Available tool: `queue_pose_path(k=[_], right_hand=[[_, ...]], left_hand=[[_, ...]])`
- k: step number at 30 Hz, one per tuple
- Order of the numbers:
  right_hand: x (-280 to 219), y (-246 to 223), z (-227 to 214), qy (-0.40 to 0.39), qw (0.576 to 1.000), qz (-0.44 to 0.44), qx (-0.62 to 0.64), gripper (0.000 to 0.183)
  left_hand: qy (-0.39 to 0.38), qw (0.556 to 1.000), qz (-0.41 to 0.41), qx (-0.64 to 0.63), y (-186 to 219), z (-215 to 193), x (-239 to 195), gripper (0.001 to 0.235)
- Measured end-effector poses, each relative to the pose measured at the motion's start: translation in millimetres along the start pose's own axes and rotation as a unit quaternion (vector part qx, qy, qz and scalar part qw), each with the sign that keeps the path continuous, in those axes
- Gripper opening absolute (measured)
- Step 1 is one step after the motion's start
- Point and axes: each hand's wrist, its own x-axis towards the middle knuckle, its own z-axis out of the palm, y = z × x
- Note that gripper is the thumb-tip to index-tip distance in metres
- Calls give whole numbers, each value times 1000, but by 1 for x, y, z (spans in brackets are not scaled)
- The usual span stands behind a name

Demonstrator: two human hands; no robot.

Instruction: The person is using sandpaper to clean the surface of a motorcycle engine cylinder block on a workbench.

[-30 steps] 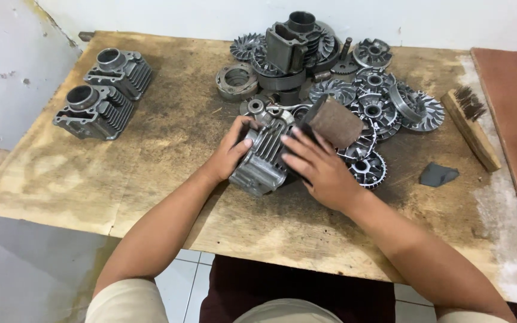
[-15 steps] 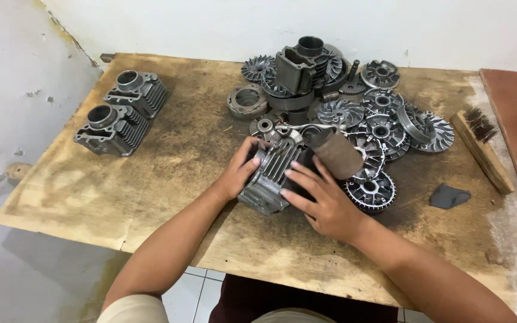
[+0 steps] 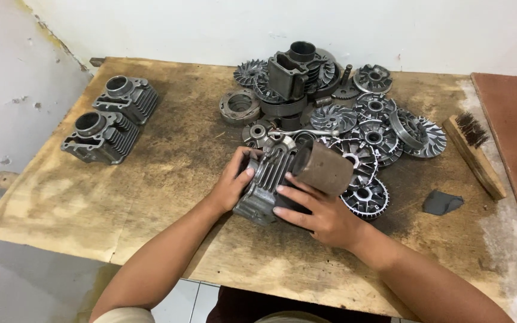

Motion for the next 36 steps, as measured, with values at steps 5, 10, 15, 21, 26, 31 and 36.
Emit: queue_pose_path(k=[5, 10, 15, 21, 26, 31, 36], right_hand=[[11, -10, -6, 6, 999, 5, -34, 44], [-1, 0, 3, 24, 999, 22, 3, 39], [0, 5, -6, -4, 996, 67, -54, 43], [-14, 11, 2, -13, 999, 35, 23, 45], [10, -6, -14, -34, 997, 72, -8, 48], [15, -19, -24, -108, 989, 83, 60, 75], [20, -12, -24, -102, 986, 134, 1, 79]], left_hand=[[0, 1000, 6, -1, 1, -2, 0, 52], [-3, 1000, 10, -2, -11, 0, 1, 49], [1, 1000, 13, -17, -6, 4, 1, 50], [-5, 999, 11, -45, -2, 5, 3, 53], [-15, 999, 7, -38, -7, 1, 5, 58], [-25, 1000, 8, -14, 0, 0, 5, 58], [-25, 999, -7, -24, -3, 2, 5, 66]])
